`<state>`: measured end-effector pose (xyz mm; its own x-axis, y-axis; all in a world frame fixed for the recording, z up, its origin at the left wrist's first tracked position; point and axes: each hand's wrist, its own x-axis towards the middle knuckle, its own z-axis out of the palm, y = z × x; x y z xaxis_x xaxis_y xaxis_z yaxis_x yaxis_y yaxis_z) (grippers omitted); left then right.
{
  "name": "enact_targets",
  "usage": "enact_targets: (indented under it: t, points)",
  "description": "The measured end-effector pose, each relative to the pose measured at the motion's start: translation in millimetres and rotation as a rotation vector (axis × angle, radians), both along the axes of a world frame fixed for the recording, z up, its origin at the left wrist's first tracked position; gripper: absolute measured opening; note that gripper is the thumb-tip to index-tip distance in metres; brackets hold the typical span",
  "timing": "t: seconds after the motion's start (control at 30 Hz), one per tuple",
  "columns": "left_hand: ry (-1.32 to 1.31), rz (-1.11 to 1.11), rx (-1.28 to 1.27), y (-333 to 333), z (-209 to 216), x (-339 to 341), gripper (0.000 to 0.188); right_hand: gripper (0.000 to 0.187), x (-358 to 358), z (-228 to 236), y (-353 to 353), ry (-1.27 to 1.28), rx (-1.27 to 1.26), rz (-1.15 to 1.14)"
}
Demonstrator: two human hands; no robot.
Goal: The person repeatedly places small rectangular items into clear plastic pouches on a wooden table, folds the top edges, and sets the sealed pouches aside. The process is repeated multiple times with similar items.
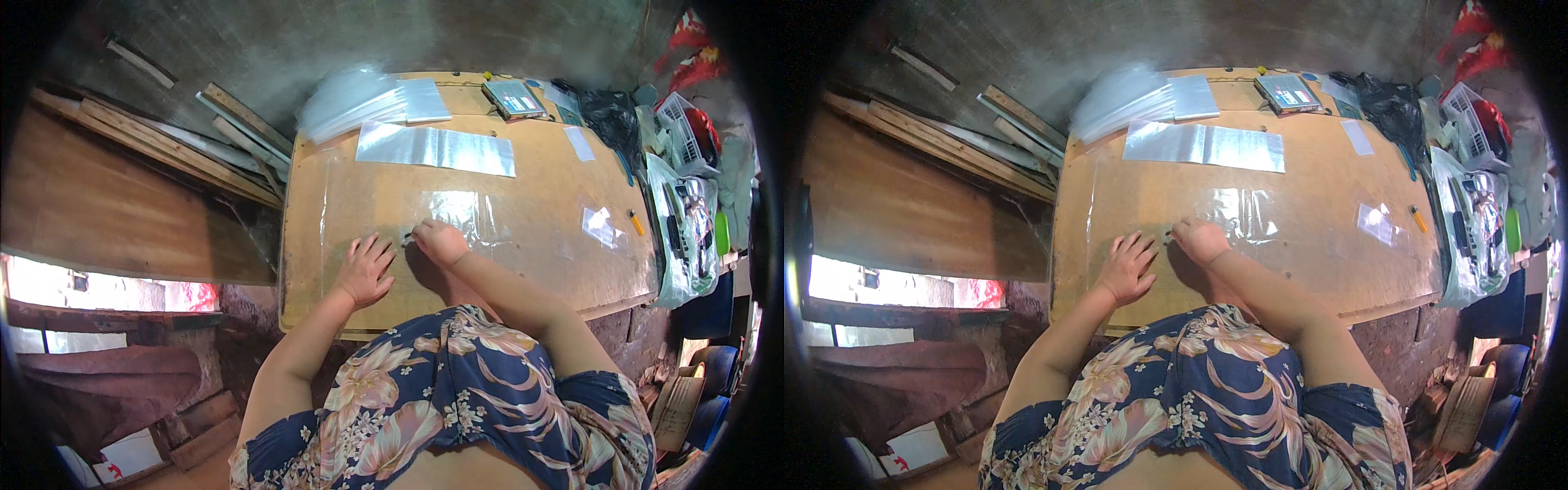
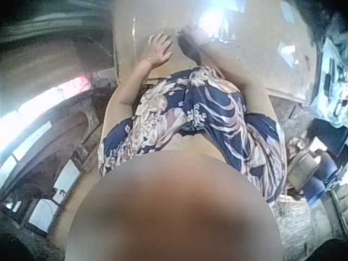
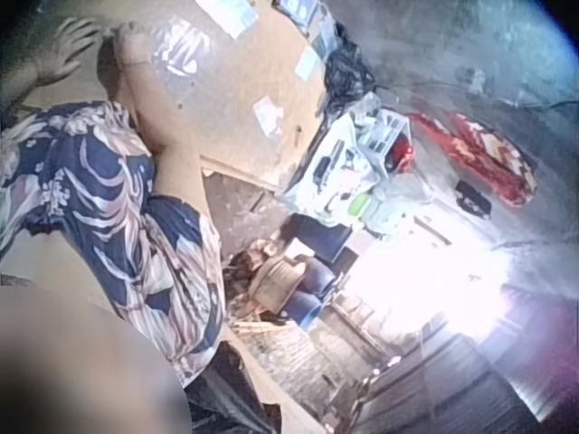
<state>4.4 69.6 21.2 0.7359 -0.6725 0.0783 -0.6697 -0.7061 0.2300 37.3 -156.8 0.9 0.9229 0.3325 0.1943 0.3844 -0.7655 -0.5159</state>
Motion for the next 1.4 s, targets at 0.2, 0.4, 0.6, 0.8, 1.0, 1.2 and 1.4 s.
enact_targets:
  t: [0.2, 0.4, 0.6, 0.8, 1.0, 1.2, 1.4]
  points:
    - [-0.010, 0.019, -0.010, -3, 9, -2, 0.060, 0.016, -4, 37, -61, 0.327, 0.712, -0.438]
    - [-0.051, 0.105, 0.037, -37, 9, -2, 0.062, 0.014, -67, 71, -203, 0.244, 0.997, -0.784]
    - [-0.005, 0.126, 0.198, -51, 7, 9, 0.063, 0.012, -163, 76, -359, -0.024, 0.938, -1.199]
    - [-0.071, 0.050, 0.025, -101, -1, -19, 0.067, 0.014, -233, 40, -473, -0.241, 0.154, -1.601]
    - [0.069, -0.124, -0.044, -183, -21, -59, 0.048, 0.005, -234, -20, -542, -0.421, -0.162, -1.537]
    - [0.020, 0.047, -0.295, -208, -17, -61, 0.016, 0.008, -231, -62, -564, -0.240, -0.120, -1.506]
    - [-0.028, 0.095, -0.283, -216, -20, -52, 0.005, 0.013, -237, -64, -556, -0.421, -0.438, -1.372]
